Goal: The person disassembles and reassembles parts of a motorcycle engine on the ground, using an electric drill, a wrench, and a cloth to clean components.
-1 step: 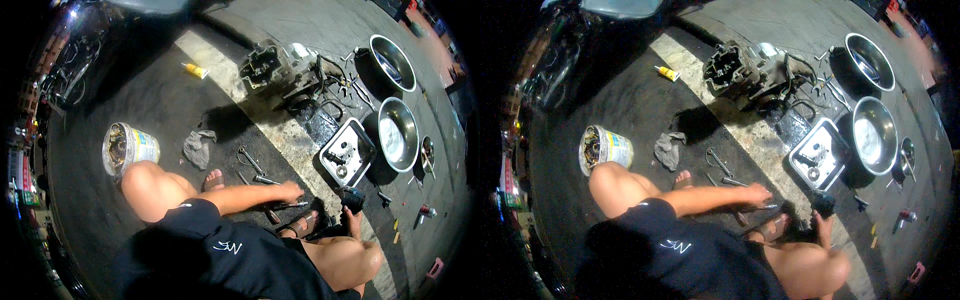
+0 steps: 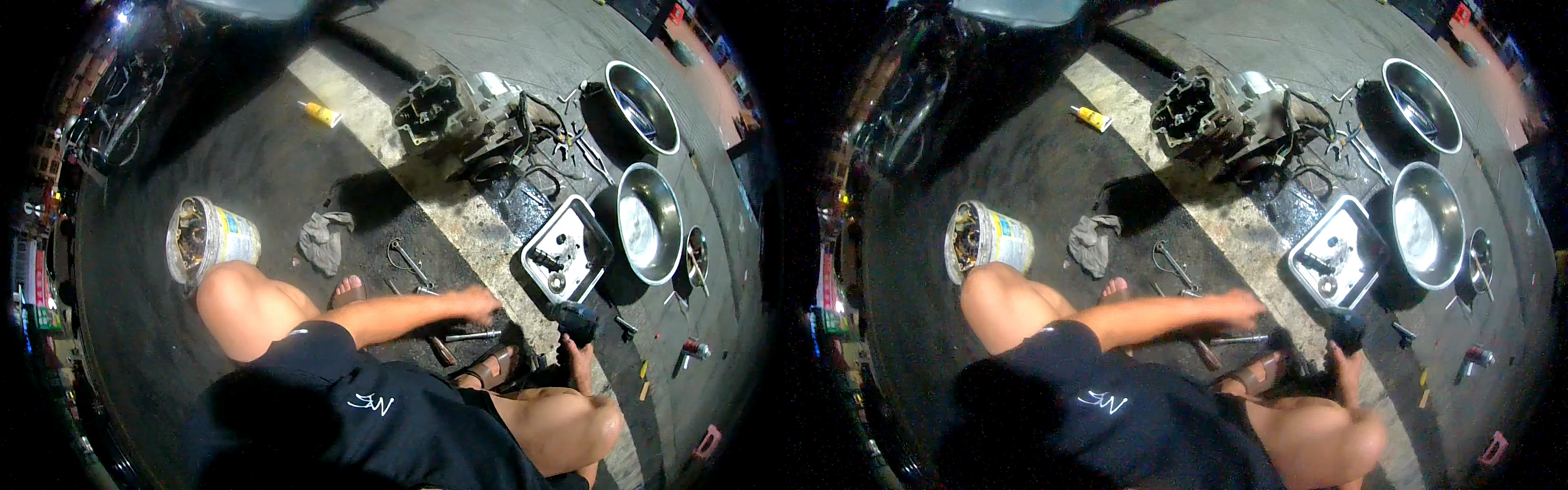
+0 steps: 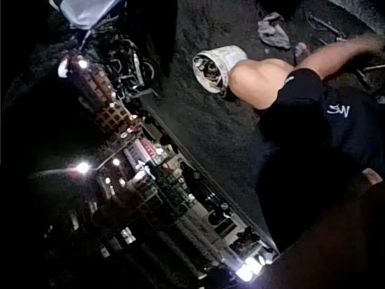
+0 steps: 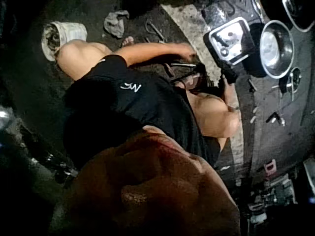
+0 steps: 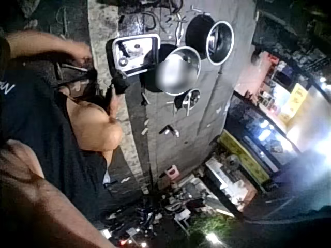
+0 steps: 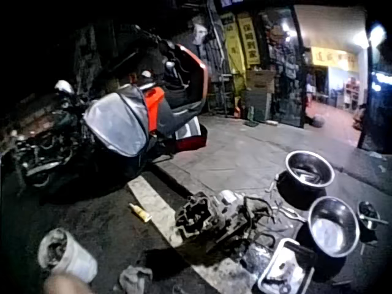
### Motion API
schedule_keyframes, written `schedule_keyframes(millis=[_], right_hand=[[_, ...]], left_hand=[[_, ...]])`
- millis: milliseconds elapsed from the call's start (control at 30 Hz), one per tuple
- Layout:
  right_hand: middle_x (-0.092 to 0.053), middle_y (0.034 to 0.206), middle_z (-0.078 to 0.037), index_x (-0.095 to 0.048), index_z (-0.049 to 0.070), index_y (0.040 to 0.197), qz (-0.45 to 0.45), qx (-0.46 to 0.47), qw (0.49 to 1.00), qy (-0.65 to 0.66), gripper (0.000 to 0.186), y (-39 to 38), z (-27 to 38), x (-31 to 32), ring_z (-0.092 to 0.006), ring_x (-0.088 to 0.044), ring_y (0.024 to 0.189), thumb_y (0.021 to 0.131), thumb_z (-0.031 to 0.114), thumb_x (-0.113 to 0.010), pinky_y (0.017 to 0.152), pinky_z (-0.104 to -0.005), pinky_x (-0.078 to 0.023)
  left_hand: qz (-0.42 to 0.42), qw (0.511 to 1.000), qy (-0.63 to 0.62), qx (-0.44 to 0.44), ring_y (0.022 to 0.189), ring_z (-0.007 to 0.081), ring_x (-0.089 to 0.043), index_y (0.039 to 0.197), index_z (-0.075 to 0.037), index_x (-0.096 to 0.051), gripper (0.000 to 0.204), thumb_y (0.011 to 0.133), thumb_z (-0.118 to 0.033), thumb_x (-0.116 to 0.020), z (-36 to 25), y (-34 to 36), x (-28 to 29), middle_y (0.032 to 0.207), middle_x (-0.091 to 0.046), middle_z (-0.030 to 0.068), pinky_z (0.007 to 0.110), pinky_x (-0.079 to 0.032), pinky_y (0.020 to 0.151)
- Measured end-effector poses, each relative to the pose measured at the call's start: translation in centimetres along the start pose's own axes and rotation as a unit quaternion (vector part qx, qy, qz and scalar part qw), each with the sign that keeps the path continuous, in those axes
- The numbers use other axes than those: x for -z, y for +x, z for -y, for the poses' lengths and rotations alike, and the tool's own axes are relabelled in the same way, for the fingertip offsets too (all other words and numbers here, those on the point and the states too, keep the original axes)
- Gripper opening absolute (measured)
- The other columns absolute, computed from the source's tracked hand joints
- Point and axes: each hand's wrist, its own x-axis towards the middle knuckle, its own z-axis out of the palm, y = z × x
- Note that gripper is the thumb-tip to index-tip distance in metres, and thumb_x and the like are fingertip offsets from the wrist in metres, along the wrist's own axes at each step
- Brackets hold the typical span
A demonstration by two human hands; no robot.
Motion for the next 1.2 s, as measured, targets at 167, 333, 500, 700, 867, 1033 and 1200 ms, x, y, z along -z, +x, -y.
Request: schedule_keyframes(millis=[167, 333, 500, 700, 867, 1033, 1200], right_hand=[[-0.065, 0.104, -0.013, -0.060, -0.003, 0.114, 0.020, 0.275, 0.935, -0.223, 0.034, 9.6, 2.6, 5.3, -0.0226, -0.059, 0.098, 0.084, 0.015, -0.062, 0.084, -0.0365, -0.048], [-0.062, 0.078, -0.003, -0.065, 0.002, 0.097, 0.133, 0.097, 0.977, -0.138, 0.024, 5.9, 12.9, -1.1, -0.0128, -0.057, 0.069, 0.080, 0.018, -0.062, 0.061, -0.0282, -0.044], [-0.062, 0.078, -0.003, -0.064, 0.000, 0.098, 0.108, 0.073, 0.983, -0.131, 0.024, 1.7, 15.0, -6.6, -0.0130, -0.057, 0.065, 0.079, 0.015, -0.062, 0.060, -0.0271, -0.043], [-0.061, 0.078, -0.004, -0.061, -0.001, 0.098, 0.143, 0.011, 0.978, -0.151, 0.024, -0.3, 10.6, -9.4, -0.0124, -0.055, 0.066, 0.077, 0.011, -0.065, 0.061, -0.0263, -0.045], [-0.061, 0.086, -0.005, -0.058, -0.001, 0.107, 0.176, 0.007, 0.956, -0.234, 0.033, 0.3, 8.7, -8.6, -0.0130, -0.056, 0.071, 0.076, 0.008, -0.063, 0.063, -0.0276, -0.047], [-0.059, 0.078, -0.002, -0.062, -0.002, 0.103, 0.183, 0.089, 0.961, -0.185, 0.030, 0.2, 9.3, -9.3, -0.0117, -0.054, 0.068, 0.077, 0.012, -0.065, 0.062, -0.0269, -0.044], [-0.059, 0.078, -0.003, -0.063, -0.001, 0.098, 0.195, 0.116, 0.955, -0.193, 0.026, 1.8, 9.2, -9.8, -0.0098, -0.051, 0.064, 0.078, 0.015, -0.066, 0.057, -0.0271, -0.042]], left_hand=[[-0.282, 0.956, 0.077, -0.027, 0.089, 0.0304, -0.063, 0.094, -0.006, -0.066, 0.033, 0.084, -0.037, -0.064, 4.4, 3.2, 16.1, 0.095, -0.064, 0.0148, 0.045, -0.051, 0.078], [-0.202, 0.973, -0.057, 0.099, 0.074, 0.0151, -0.065, 0.110, -0.005, -0.067, 0.036, 0.087, -0.032, -0.065, 7.9, -4.3, 20.9, 0.084, -0.069, 0.0083, 0.030, -0.052, 0.072], [-0.146, 0.977, -0.016, 0.153, 0.085, 0.0294, -0.067, 0.108, -0.010, -0.069, 0.035, 0.081, -0.033, -0.066, 14.6, -6.9, 17.0, 0.098, -0.070, 0.0153, 0.041, -0.052, 0.076], [-0.079, 0.985, -0.040, 0.145, 0.099, 0.0351, -0.063, 0.109, -0.010, -0.067, 0.032, 0.082, -0.028, -0.065, 15.3, -7.6, 9.6, 0.107, -0.067, 0.0163, 0.044, -0.050, 0.085], [-0.180, 0.976, -0.019, 0.120, 0.089, 0.0322, -0.066, 0.110, -0.008, -0.066, 0.033, 0.085, -0.029, -0.066, 15.8, -8.0, 11.3, 0.099, -0.069, 0.0164, 0.041, -0.051, 0.081], [-0.075, 0.967, 0.153, 0.187, 0.108, 0.0362, -0.060, 0.121, -0.007, -0.062, 0.044, 0.084, -0.031, -0.066, 17.0, -10.3, 17.9, 0.117, -0.064, 0.0186, 0.042, -0.048, 0.093], [0.020, 0.963, 0.219, 0.155, 0.097, 0.0359, -0.063, 0.115, -0.010, -0.062, 0.032, 0.086, -0.024, -0.059, 14.7, -19.0, 24.5, 0.104, -0.066, 0.0181, 0.046, -0.050, 0.083]])
